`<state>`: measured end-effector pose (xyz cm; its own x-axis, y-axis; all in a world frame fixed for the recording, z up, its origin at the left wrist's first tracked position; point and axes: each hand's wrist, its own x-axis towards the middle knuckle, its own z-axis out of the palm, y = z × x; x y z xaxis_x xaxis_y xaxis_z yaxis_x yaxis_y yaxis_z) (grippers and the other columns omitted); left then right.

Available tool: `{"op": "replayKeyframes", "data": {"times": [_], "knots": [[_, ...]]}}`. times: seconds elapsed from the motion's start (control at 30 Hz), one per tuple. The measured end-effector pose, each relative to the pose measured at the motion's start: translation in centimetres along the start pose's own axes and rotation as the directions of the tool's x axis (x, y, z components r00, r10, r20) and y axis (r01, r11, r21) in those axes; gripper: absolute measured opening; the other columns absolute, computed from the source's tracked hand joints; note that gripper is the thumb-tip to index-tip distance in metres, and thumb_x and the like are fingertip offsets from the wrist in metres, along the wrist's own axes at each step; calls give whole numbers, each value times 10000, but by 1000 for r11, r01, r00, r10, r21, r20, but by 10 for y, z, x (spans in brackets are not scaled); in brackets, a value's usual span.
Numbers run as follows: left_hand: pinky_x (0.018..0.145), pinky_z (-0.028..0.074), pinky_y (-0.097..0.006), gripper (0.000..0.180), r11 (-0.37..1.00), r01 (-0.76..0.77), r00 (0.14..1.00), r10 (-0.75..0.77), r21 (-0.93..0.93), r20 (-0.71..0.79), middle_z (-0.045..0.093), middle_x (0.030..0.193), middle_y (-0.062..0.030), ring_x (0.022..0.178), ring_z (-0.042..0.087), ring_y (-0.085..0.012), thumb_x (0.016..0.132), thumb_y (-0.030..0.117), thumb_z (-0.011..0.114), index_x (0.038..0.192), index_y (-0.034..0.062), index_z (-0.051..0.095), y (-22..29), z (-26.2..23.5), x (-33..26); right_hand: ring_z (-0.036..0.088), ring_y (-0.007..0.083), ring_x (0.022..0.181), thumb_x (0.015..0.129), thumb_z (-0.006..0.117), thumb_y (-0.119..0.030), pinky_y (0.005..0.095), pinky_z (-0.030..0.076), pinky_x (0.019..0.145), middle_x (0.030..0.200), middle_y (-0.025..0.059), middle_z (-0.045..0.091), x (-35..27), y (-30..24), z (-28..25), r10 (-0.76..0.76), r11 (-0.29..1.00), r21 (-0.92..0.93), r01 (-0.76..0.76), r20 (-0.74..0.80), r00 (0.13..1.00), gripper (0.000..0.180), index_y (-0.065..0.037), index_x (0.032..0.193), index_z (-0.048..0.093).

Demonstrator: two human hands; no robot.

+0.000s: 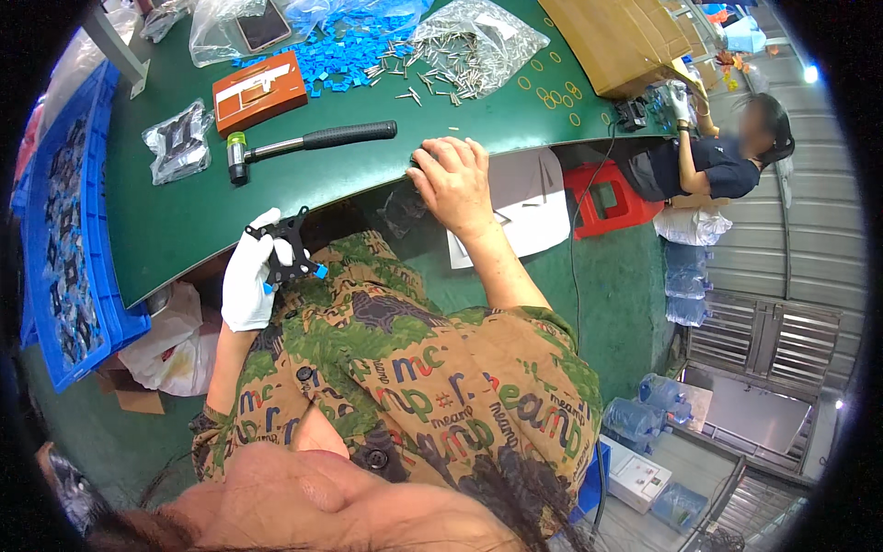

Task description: The person assembles small electronic components at a factory workstation. They pick up black plastic frames from a blue bin, insert blue plastic pieces and metal pins into the frames, and use a hammer to secure the pins. The person then places the assembled units into a clear plastic bag.

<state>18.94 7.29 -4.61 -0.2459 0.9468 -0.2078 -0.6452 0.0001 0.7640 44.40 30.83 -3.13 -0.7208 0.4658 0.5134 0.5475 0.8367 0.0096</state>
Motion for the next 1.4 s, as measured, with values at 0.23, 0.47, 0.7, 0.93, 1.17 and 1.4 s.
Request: {"op": "replayKeyframes", "data": {"times": [0.23,0.47,0.7,0.93,1.17,1.4], "knots": [[886,534,-378,463,999,7,1000,-6,50,-18,610,918,-86,893,629,-221,1082,175,482,1495,-25,420,2,2,0,574,237,1005,893,760,-395,438,388,894,1032,18,622,2,-12,-6,81,997,-1,-81,5,997,397,-138,1185,683],[867,499,-317,414,1000,17,1000,-17,-1,-12,627,929,-73,886,602,-164,1073,147,513,1436,-49,480,-3,1,0,579,216,904,881,759,-188,381,419,791,930,4,592,1,-11,3,-60,993,98,59,10,998,209,-146,1075,694],[829,486,-297,356,995,57,998,-60,-86,-25,615,880,-48,850,590,-136,1067,151,539,1359,-51,553,-3,0,1,592,236,909,849,778,-119,388,455,777,962,24,616,-6,-7,5,-163,973,162,164,-23,986,267,-123,1104,697],[741,470,-256,247,754,43,994,31,656,-100,602,819,0,751,550,-84,1072,157,516,1210,19,668,12,21,-11,668,262,913,902,730,-31,354,534,815,972,93,709,20,-76,-15,43,563,812,-156,161,986,126,-26,1028,738],[759,535,-353,211,491,-80,989,149,867,7,676,871,-116,786,668,-243,1026,172,566,1154,35,663,11,13,-13,658,221,913,940,719,-61,330,529,813,965,83,687,46,-130,5,-250,215,972,-97,151,957,127,-24,1060,741],[781,520,-311,227,535,-41,991,129,844,-33,668,850,-66,786,641,-176,1028,190,546,1127,12,646,8,9,-18,647,236,916,934,727,-94,354,517,835,948,73,677,48,-139,13,-274,236,965,-110,174,946,134,-50,1059,751]]}}
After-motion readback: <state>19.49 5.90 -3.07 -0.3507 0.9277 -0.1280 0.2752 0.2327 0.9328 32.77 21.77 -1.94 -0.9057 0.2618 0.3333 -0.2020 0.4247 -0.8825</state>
